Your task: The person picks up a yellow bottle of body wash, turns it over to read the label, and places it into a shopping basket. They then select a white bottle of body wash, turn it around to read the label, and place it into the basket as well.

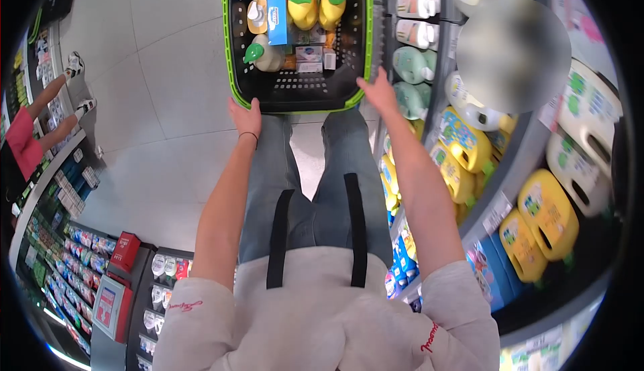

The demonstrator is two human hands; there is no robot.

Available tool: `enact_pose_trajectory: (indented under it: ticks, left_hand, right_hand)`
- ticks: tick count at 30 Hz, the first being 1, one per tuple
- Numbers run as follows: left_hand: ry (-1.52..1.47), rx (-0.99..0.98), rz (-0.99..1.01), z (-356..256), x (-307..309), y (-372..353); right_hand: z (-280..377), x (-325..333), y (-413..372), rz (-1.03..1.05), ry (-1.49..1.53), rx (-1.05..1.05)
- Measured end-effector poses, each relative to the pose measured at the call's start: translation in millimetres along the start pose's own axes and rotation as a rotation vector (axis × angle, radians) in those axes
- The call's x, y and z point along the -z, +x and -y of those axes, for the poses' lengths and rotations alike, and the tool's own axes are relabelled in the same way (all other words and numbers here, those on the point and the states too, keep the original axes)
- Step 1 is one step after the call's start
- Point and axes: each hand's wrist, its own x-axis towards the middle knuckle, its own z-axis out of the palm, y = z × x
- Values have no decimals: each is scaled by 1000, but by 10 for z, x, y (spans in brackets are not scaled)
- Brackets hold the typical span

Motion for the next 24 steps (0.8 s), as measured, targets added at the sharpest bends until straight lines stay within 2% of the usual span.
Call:
enact_pose_trajectory:
  ticks: [1, 3, 5, 9, 10, 12, 14, 16, 18, 19, 21, 22, 23, 24]
  left_hand:
    - [-48, -10, 45, -98, 101, -156]
    - [-33, 89, 198, -191, 300, -384]
    - [41, 69, 308, -203, 475, -559]
    - [151, -176, 427, -29, 677, -749]
    - [205, -205, 457, -29, 709, -751]
    - [249, -193, 601, -164, 893, -780]
    - [239, -262, 642, -108, 1053, -775]
    - [218, -344, 661, -125, 1162, -609]
    - [151, -356, 655, -23, 1362, -500]
    - [158, -376, 661, 84, 1444, -414]
    - [147, -233, 657, 258, 1590, -165]
    - [153, -245, 656, 265, 1676, -55]
    - [165, -162, 646, 299, 1771, 39]
    - [183, -73, 632, 351, 1886, 72]
  right_hand:
    - [-188, -17, -189, -12, 28, 32]
    - [-607, -48, -514, -5, 37, 89]
    - [-878, 44, -1019, 79, 76, 27]
    - [-1170, 320, -2013, 167, 97, -125]
    - [-1434, 210, -2132, 64, 95, -47]
    - [-1318, 339, -2530, 20, 175, -144]
    - [-1303, 347, -2816, -29, 332, -174]
    - [-1175, 399, -2966, 49, 484, -243]
    - [-983, 493, -3089, -51, 630, -261]
    - [-860, 598, -3124, -76, 705, -217]
    - [-648, 874, -3101, -203, 763, -86]
    - [-632, 1004, -2999, -246, 929, 40]
    - [-273, 1325, -3092, -386, 800, 50]
    - [-359, 1579, -2923, -380, 666, 227]
